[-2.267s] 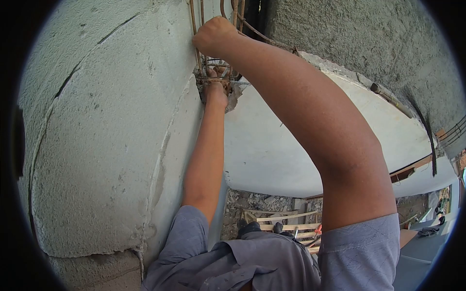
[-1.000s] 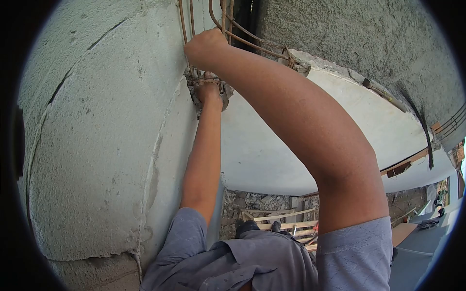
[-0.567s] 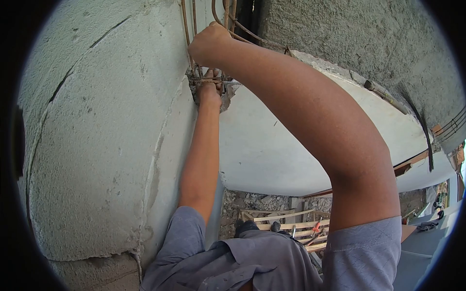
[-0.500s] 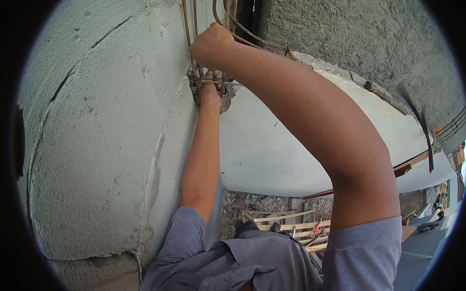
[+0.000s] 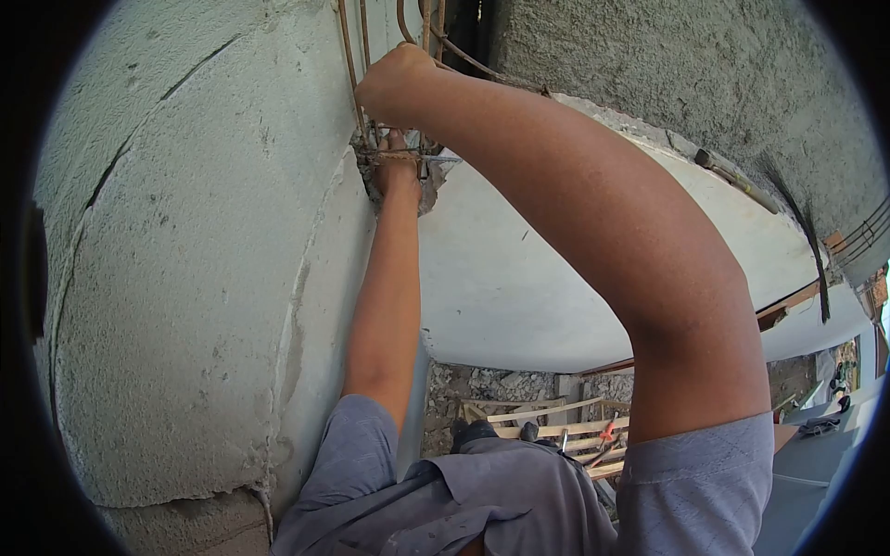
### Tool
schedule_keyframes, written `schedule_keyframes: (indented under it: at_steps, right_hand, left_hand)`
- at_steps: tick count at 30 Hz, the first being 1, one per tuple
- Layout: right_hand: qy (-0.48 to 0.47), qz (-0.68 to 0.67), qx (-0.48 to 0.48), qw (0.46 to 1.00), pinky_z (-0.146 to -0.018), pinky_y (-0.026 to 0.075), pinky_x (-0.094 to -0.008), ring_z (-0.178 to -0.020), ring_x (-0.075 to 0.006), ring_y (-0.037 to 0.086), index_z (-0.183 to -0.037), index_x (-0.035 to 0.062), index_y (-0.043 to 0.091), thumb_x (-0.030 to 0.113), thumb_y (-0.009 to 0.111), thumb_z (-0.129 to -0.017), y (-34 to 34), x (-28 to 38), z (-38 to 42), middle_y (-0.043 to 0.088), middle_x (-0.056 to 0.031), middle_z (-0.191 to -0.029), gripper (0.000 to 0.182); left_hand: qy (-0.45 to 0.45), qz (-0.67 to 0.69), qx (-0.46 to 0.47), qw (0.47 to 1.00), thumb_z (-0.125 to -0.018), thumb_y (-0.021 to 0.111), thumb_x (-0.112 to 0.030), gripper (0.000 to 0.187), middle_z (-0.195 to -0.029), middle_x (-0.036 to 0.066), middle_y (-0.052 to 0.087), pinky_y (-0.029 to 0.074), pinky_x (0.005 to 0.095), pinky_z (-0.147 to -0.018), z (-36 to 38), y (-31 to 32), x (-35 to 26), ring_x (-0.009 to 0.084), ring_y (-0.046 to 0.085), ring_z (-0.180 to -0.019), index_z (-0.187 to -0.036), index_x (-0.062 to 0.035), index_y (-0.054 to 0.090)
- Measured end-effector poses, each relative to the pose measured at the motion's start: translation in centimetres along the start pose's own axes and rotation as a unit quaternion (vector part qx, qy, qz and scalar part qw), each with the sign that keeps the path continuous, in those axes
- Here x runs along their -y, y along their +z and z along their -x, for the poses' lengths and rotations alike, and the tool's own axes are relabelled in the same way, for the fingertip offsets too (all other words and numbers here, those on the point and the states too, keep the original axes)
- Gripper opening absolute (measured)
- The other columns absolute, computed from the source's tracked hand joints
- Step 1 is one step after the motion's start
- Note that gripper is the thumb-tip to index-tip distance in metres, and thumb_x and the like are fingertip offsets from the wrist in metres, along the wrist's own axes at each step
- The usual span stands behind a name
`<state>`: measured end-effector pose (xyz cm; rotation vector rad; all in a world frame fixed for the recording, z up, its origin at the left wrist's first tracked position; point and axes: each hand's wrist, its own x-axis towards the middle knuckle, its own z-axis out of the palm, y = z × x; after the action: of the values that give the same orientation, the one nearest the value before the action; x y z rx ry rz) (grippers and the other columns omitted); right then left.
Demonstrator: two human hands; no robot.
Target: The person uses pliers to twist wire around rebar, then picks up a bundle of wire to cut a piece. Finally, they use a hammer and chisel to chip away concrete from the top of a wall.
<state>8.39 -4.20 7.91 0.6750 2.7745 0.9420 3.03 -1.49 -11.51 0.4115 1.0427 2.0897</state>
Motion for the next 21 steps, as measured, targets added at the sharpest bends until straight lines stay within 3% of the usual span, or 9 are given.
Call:
schedule_keyframes:
  at_steps: [1, 4, 10, 12, 13, 16, 19, 21]
  right_hand:
    - [0.012, 0.001, -0.009, 1.0, -0.08, 0.052, -0.0398, -0.093, -0.0253, 0.071, -0.095, 0.0124, 0.076, 0.019, 0.062, -0.087, 0.0, 0.2, 0.1, 0.074, -0.0066, -0.097, 0.017]
    - [0.039, -0.001, -0.027, 0.999, -0.076, 0.053, -0.0386, -0.094, -0.0253, 0.07, -0.096, 0.0124, 0.076, 0.018, 0.061, -0.087, 0.0, 0.8, 0.1, 0.074, -0.0071, -0.097, 0.018]
    - [0.088, -0.07, -0.052, 0.992, -0.072, 0.054, -0.0381, -0.094, -0.0258, 0.07, -0.097, 0.013, 0.077, 0.018, 0.058, -0.088, 0.1, 1.1, -0.8, 0.074, -0.0073, -0.098, 0.021]
    - [0.104, -0.093, -0.065, 0.988, -0.072, 0.054, -0.0384, -0.095, -0.0258, 0.07, -0.098, 0.0134, 0.077, 0.018, 0.06, -0.087, 0.1, 1.1, -1.2, 0.074, -0.0069, -0.099, 0.02]
    - [0.098, -0.094, -0.094, 0.986, -0.068, 0.055, -0.0384, -0.089, -0.0263, 0.071, -0.091, 0.0114, 0.076, 0.016, 0.061, -0.085, 0.3, 1.2, -1.2, 0.073, -0.0083, -0.092, 0.017]
    - [0.081, -0.085, -0.142, 0.983, -0.058, 0.056, -0.0379, -0.076, -0.026, 0.072, -0.077, 0.0073, 0.074, 0.01, 0.064, -0.08, 0.0, 1.3, -0.8, 0.072, -0.0106, -0.078, 0.01]
    - [0.068, -0.067, -0.118, 0.988, -0.054, 0.054, -0.0361, -0.072, -0.0224, 0.071, -0.073, 0.0071, 0.073, 0.007, 0.066, -0.078, -1.5, 2.5, 0.9, 0.07, -0.0096, -0.072, 0.008]
    - [0.073, -0.064, -0.104, 0.99, -0.05, 0.051, -0.0345, -0.067, -0.0201, 0.068, -0.07, 0.0068, 0.072, 0.005, 0.067, -0.076, -3.4, 3.6, 3.2, 0.067, -0.009, -0.067, 0.007]
  left_hand:
    - [-0.015, 0.028, 0.011, 0.999, -0.102, 0.051, -0.028, 0.029, -0.112, 0.004, 0.064, 0.046, 0.0276, -0.08, -0.3, -0.3, 0.5, 0.0121, 0.057, -0.094, -0.122, -0.0114, 0.064]
    - [0.027, 0.059, 0.037, 0.997, -0.102, 0.051, -0.021, 0.02, -0.102, 0.005, 0.062, 0.049, 0.0263, -0.062, -0.5, -0.7, 1.1, 0.0134, 0.062, -0.082, -0.114, -0.006, 0.058]
    - [-0.049, 0.09, 0.003, 0.995, -0.1, 0.054, -0.02, 0.02, -0.094, 0.005, 0.064, 0.045, 0.0215, -0.053, -1.0, -1.0, 1.3, 0.0122, 0.063, -0.073, -0.114, -0.0065, 0.058]
    - [-0.049, 0.088, 0.01, 0.995, -0.101, 0.053, -0.023, 0.023, -0.094, 0.005, 0.065, 0.047, 0.0228, -0.056, -1.0, -1.2, 1.6, 0.0121, 0.063, -0.076, -0.116, -0.0067, 0.059]
    - [-0.048, 0.086, 0.012, 0.995, -0.102, 0.052, -0.025, 0.025, -0.094, 0.004, 0.065, 0.047, 0.0234, -0.058, -0.9, -1.4, 1.5, 0.012, 0.063, -0.077, -0.117, -0.0067, 0.059]
    - [0.012, -0.053, 0.08, 0.995, -0.102, 0.049, -0.025, 0.029, -0.097, 0.008, 0.066, 0.05, 0.028, -0.07, -0.2, -2.2, 1.4, 0.0162, 0.064, -0.085, -0.119, -0.004, 0.06]
    - [0.117, -0.223, 0.134, 0.958, -0.102, 0.046, -0.023, 0.033, -0.103, 0.013, 0.067, 0.049, 0.0323, -0.083, 1.7, -3.3, 1.3, 0.0214, 0.064, -0.095, -0.118, 0.002, 0.061]
    - [0.213, -0.337, 0.087, 0.913, -0.101, 0.047, -0.018, 0.031, -0.105, 0.016, 0.067, 0.049, 0.0337, -0.086, 5.1, -4.3, 0.5, 0.0234, 0.064, -0.099, -0.116, 0.0057, 0.061]
